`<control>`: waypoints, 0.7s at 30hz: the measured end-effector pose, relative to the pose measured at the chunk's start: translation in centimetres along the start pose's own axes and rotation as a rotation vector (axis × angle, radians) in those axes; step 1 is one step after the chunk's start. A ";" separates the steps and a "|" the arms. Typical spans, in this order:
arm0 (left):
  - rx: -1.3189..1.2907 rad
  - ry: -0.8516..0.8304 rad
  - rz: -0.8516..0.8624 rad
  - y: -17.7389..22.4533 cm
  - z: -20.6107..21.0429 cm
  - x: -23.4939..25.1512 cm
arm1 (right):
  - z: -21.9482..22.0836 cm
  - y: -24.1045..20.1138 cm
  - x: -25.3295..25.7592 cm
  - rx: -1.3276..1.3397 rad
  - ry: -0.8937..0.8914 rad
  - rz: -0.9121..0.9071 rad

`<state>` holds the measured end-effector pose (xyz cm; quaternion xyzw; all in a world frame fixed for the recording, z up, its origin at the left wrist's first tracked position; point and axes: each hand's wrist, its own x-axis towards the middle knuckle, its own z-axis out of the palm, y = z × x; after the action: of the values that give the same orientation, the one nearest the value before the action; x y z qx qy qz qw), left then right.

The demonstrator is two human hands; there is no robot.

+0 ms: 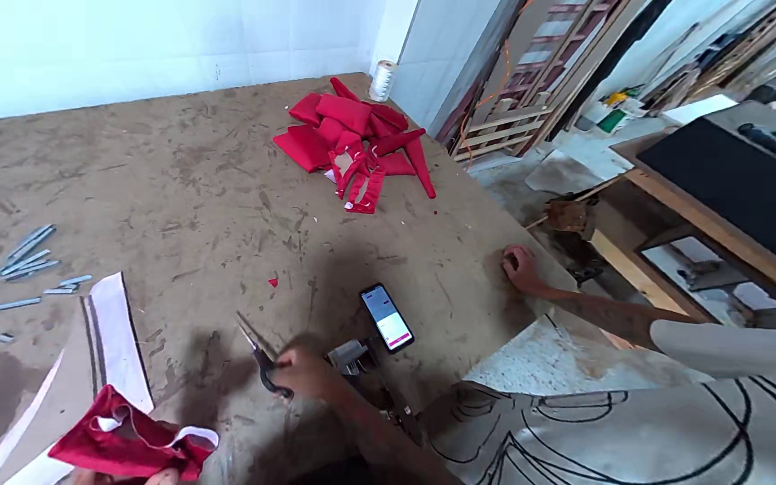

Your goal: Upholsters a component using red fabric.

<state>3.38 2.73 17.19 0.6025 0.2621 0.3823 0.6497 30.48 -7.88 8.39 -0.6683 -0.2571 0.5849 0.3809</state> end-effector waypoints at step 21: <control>-0.175 -0.277 -0.053 2.9 2.8 3.5 | 4.3 1.4 -15.2 -0.099 -0.012 -0.622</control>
<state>7.09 3.93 20.88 0.5836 0.1514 0.2998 0.7394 23.39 -19.79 16.10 -0.5721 -0.4796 0.4309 0.5069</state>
